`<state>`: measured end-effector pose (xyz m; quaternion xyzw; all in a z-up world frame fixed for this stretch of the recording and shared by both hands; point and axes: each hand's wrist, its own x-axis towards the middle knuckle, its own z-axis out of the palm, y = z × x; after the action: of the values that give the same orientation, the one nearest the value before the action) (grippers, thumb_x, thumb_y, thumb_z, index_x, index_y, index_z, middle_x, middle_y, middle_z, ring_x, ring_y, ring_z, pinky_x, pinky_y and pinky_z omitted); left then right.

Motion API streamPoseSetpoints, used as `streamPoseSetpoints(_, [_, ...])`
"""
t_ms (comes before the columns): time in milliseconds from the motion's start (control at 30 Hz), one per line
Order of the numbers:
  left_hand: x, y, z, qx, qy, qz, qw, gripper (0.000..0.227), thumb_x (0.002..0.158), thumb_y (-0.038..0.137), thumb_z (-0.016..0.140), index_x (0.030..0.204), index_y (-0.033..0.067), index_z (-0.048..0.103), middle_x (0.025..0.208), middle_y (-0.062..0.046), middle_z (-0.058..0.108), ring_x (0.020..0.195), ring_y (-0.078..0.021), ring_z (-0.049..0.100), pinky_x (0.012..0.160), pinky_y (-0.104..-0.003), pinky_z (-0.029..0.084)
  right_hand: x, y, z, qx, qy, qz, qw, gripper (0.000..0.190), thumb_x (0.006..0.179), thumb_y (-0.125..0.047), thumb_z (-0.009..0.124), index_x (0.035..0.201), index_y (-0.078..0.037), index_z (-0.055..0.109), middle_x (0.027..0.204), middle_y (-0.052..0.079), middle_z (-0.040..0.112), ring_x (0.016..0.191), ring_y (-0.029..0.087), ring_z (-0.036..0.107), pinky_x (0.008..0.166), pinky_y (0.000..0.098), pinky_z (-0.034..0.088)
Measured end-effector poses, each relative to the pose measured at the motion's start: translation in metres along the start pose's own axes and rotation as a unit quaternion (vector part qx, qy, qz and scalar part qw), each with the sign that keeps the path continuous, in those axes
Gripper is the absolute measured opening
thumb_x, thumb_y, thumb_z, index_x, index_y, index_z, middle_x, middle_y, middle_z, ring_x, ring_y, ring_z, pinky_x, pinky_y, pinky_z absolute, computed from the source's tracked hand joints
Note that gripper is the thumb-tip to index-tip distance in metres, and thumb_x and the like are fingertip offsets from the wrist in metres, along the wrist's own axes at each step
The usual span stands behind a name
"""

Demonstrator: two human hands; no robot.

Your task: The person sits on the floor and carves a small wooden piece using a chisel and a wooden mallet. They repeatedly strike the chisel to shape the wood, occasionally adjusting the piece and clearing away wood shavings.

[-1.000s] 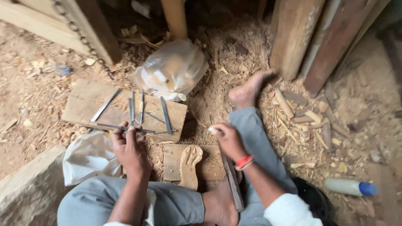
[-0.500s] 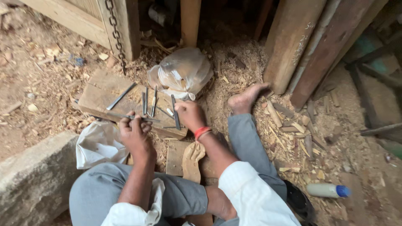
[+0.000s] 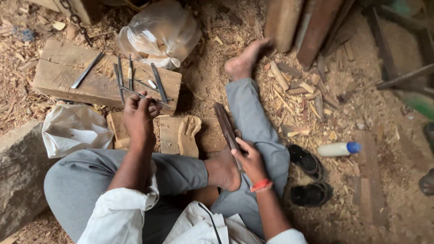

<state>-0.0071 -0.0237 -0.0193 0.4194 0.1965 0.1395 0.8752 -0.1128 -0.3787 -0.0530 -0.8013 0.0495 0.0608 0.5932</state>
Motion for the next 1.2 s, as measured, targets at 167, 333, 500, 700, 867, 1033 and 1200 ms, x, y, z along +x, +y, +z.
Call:
streamPoseSetpoints(167, [-0.013,-0.014,-0.004,0.195,-0.052,0.012,0.979,0.018,0.1,0.009,0.066,0.114,-0.0002,0.061,0.089,-0.005,0.067,0.068,-0.0094,0.063,0.058,-0.021,0.047,0.041,0.026,0.007,-0.013,0.027,-0.006,1.0,0.046,0.091,-0.026,0.075,0.126,0.005,0.069,0.126,0.017,0.073,0.109,0.021,0.07,0.094,0.03,0.053])
streamPoseSetpoints(333, [-0.025,-0.016,-0.004,0.36,-0.086,0.066,0.926,0.02,0.095,0.009,0.068,0.112,-0.0021,0.065,0.093,-0.009,0.074,0.077,-0.0116,0.072,0.068,-0.024,0.056,0.044,0.037,0.011,-0.01,0.037,-0.017,0.999,0.044,0.093,-0.027,0.073,0.124,0.005,0.069,0.125,0.015,0.073,0.109,0.019,0.071,0.094,0.0289,0.054])
streamPoseSetpoints(500, [-0.04,-0.01,0.002,0.593,-0.132,0.103,0.788,0.025,0.09,0.021,0.076,0.106,0.0036,0.07,0.092,-0.012,0.077,0.08,-0.0222,0.074,0.074,-0.038,0.058,0.033,0.028,0.01,-0.009,0.035,0.039,0.999,0.044,0.093,-0.026,0.072,0.127,0.003,0.07,0.111,0.015,0.078,0.098,0.018,0.071,0.087,0.0296,0.055])
streamPoseSetpoints(700, [-0.059,-0.009,0.019,0.697,-0.141,0.107,0.695,0.023,0.08,0.027,0.079,0.095,0.011,0.075,0.086,-0.014,0.076,0.079,-0.0328,0.073,0.074,-0.045,0.058,0.032,0.021,0.011,0.021,0.032,0.024,0.999,0.043,0.094,-0.024,0.072,0.127,0.003,0.069,0.112,0.011,0.076,0.098,0.014,0.071,0.086,0.0272,0.055])
streamPoseSetpoints(867, [-0.059,-0.012,0.019,0.673,-0.158,0.119,0.713,0.016,0.08,0.024,0.078,0.089,0.0114,0.075,0.082,-0.013,0.075,0.076,-0.0317,0.074,0.07,-0.044,0.058,0.031,0.017,0.01,0.028,0.027,0.032,0.999,0.043,0.094,-0.025,0.072,0.127,0.003,0.069,0.109,0.011,0.076,0.095,0.014,0.069,0.083,0.0266,0.055])
streamPoseSetpoints(1033, [-0.057,-0.018,0.016,0.626,-0.154,0.097,0.758,0.012,0.079,0.021,0.076,0.085,0.0102,0.076,0.079,-0.012,0.075,0.072,-0.0252,0.075,0.069,-0.039,0.059,0.034,0.01,0.01,-0.02,0.008,0.021,1.0,0.056,0.088,-0.028,0.078,0.131,0.005,0.064,0.103,0.009,0.073,0.089,0.013,0.068,0.079,0.0266,0.055])
streamPoseSetpoints(1200, [-0.054,-0.031,0.012,0.611,-0.114,0.057,0.781,0.011,0.087,0.019,0.07,0.084,0.0106,0.077,0.078,-0.01,0.077,0.071,-0.0207,0.075,0.07,-0.036,0.058,0.035,0.01,0.009,-0.051,-0.011,0.041,0.998,0.071,0.084,-0.033,0.083,0.139,0.006,0.058,0.096,0.007,0.069,0.084,0.013,0.063,0.073,0.0266,0.052])
